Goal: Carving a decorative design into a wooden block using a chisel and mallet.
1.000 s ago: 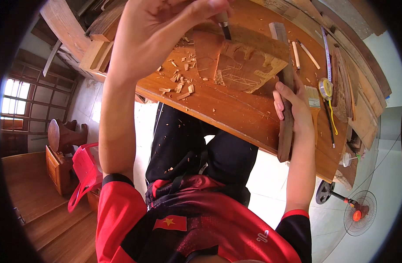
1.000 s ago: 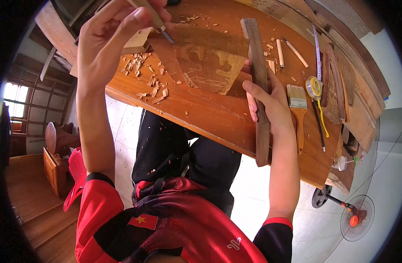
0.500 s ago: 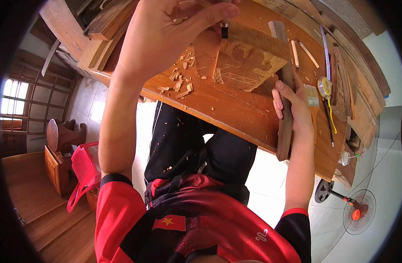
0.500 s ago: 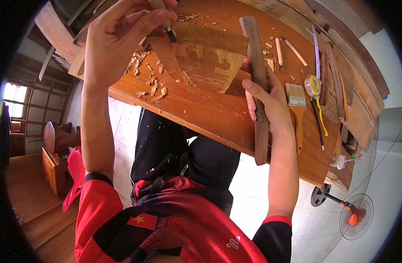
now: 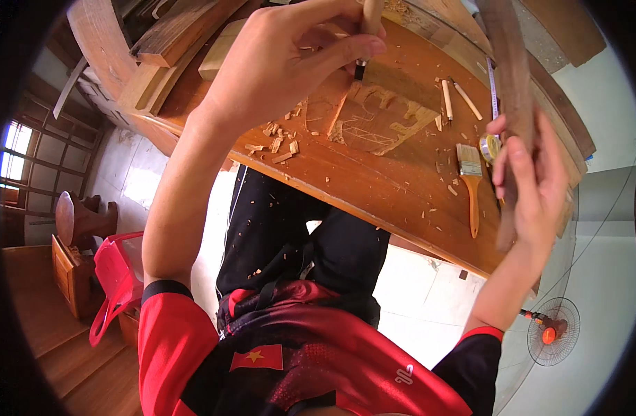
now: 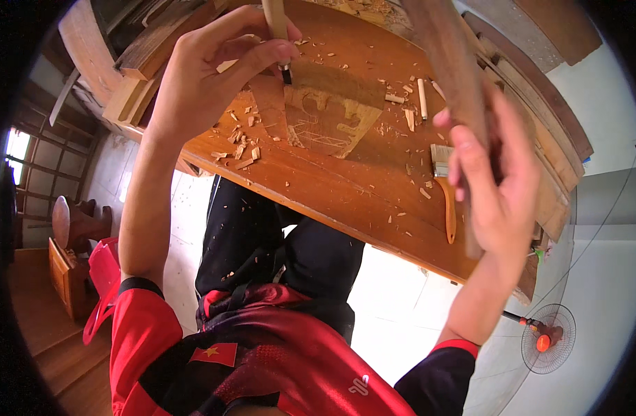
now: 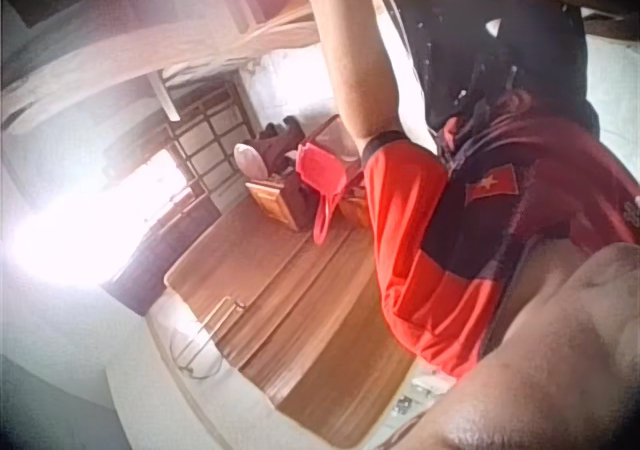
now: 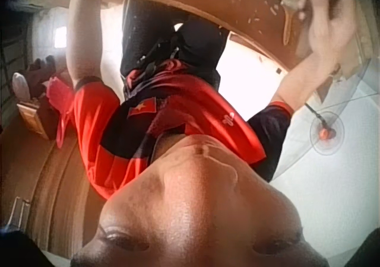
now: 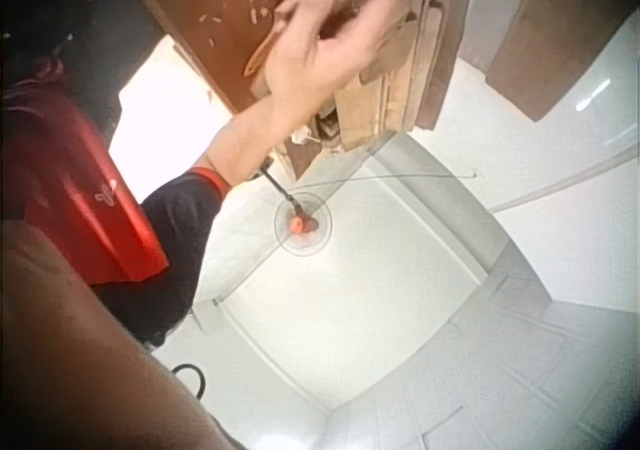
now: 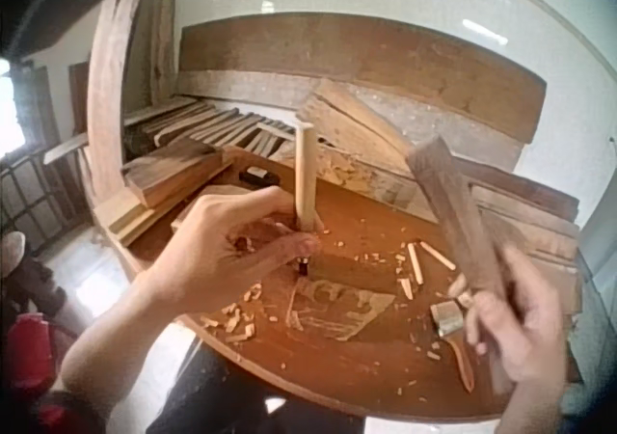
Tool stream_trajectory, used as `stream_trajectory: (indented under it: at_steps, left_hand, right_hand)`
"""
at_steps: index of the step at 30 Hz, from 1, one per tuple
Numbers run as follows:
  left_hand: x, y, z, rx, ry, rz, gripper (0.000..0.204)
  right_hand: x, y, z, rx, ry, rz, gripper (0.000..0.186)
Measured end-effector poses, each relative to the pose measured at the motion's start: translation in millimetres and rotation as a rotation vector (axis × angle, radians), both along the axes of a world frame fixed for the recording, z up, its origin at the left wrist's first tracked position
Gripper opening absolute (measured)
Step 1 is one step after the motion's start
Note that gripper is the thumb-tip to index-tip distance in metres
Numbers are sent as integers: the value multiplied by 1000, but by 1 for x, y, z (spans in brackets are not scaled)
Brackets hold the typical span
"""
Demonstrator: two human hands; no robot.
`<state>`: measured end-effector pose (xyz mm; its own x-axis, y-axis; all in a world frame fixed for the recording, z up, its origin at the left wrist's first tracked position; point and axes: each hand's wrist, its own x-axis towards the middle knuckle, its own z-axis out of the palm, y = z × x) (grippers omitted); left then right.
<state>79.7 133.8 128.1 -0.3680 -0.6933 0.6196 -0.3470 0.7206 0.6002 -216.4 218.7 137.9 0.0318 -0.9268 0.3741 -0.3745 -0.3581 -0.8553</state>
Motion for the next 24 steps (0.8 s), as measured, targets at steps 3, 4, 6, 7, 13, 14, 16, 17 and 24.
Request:
stream_trajectory:
  at_steps: [3,4,6,7,13,14,16,17,24]
  left_hand:
    - [1,-11,-8,133,48,-68,20]
    - [1,-14,-10,132,48,-64,20]
    - [3,-19,-11,-217,-46,-83,19]
    - [1,-15,-9,-217,-45,-85,19]
    - [-4,-8,-11,-79,26,-47,18]
    - [-6,-3,-6,-94,1,-21,19]
    - [-7,-2,-7,-107,-23,1,19]
    - [-6,-7,-12,-118,-4,-11,19]
    - [-4,-3,-11,-126,-14,6,21]
  right_hand:
    - [7,10,46,-47,193,-108,47]
    - [9,9,56,-91,276,-103,49]
    - [13,7,74,-133,360,-104,51]
    - [12,3,80,-149,446,-125,50]
    - [-1,-4,103,-165,587,-107,47]
    - [-3,-6,103,-184,563,-104,47]
    - [-6,-8,104,-222,515,-98,47]
    - [-7,-8,105,-243,491,-95,47]
    - [23,0,103,-199,627,-157,44]
